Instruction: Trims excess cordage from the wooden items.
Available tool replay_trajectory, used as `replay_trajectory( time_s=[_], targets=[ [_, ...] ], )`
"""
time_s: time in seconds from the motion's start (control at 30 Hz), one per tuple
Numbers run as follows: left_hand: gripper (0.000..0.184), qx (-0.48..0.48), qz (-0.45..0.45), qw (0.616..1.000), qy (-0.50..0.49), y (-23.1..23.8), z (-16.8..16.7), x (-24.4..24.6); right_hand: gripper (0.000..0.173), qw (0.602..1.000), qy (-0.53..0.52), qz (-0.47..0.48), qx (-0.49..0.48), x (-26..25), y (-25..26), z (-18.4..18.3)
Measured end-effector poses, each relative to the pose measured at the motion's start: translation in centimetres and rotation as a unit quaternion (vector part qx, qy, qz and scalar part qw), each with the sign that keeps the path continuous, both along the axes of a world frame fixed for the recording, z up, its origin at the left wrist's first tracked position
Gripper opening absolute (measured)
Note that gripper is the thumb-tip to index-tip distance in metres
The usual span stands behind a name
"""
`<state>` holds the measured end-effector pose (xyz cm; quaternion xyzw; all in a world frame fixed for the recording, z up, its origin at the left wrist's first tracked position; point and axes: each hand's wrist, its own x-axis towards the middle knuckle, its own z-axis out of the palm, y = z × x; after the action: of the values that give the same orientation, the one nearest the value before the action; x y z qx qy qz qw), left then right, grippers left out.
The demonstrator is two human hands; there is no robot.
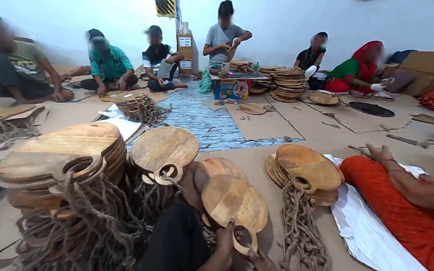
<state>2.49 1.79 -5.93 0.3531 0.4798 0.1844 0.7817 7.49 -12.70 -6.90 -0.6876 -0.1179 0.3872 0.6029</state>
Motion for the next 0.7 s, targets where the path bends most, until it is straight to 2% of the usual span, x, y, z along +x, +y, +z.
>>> replay_trajectory(
  time_s=[0.1,0.2,0.33,0.43,0.47,0.53,0.6,0.67,0.7],
  targets=[
    [0.042,0.025,0.108,0.994,-0.013,2.4,0.0,1.2,0.052,0.993,-0.063,0.087,-0.047,-1.4,-0.3,0.0],
    [0.034,0.022,0.175,0.984,-0.025,4.6,0.3,2.4,0.033,0.987,-0.115,0.083,-0.068,-1.3,-1.9,2.0],
    [0.047,0.044,0.234,0.971,-0.030,6.5,0.1,3.1,0.026,0.990,-0.126,-0.055,-0.014,0.2,-6.3,3.3],
    [0.058,0.073,0.277,0.958,-0.023,8.1,-0.1,3.6,0.029,0.978,-0.106,-0.171,0.046,1.4,-8.5,2.9],
    [0.059,0.092,0.278,0.956,0.003,8.5,-0.1,3.8,0.035,0.969,-0.107,-0.214,0.064,1.6,-8.6,2.8],
    [0.061,0.169,0.215,0.956,0.107,8.4,0.2,3.8,0.055,0.954,-0.094,-0.265,0.101,1.7,-8.3,2.9],
    [0.060,0.302,0.079,0.936,0.163,6.3,1.3,3.1,0.059,0.954,-0.094,-0.273,0.082,1.5,-7.4,2.5],
    [0.057,0.434,-0.138,0.887,0.082,3.5,1.6,1.9,0.055,0.962,-0.141,-0.232,0.006,0.8,-6.1,2.4],
    [0.057,0.467,-0.276,0.840,0.031,2.2,1.9,1.5,0.053,0.966,-0.165,-0.194,-0.038,0.2,-5.6,2.7]
  ],
)
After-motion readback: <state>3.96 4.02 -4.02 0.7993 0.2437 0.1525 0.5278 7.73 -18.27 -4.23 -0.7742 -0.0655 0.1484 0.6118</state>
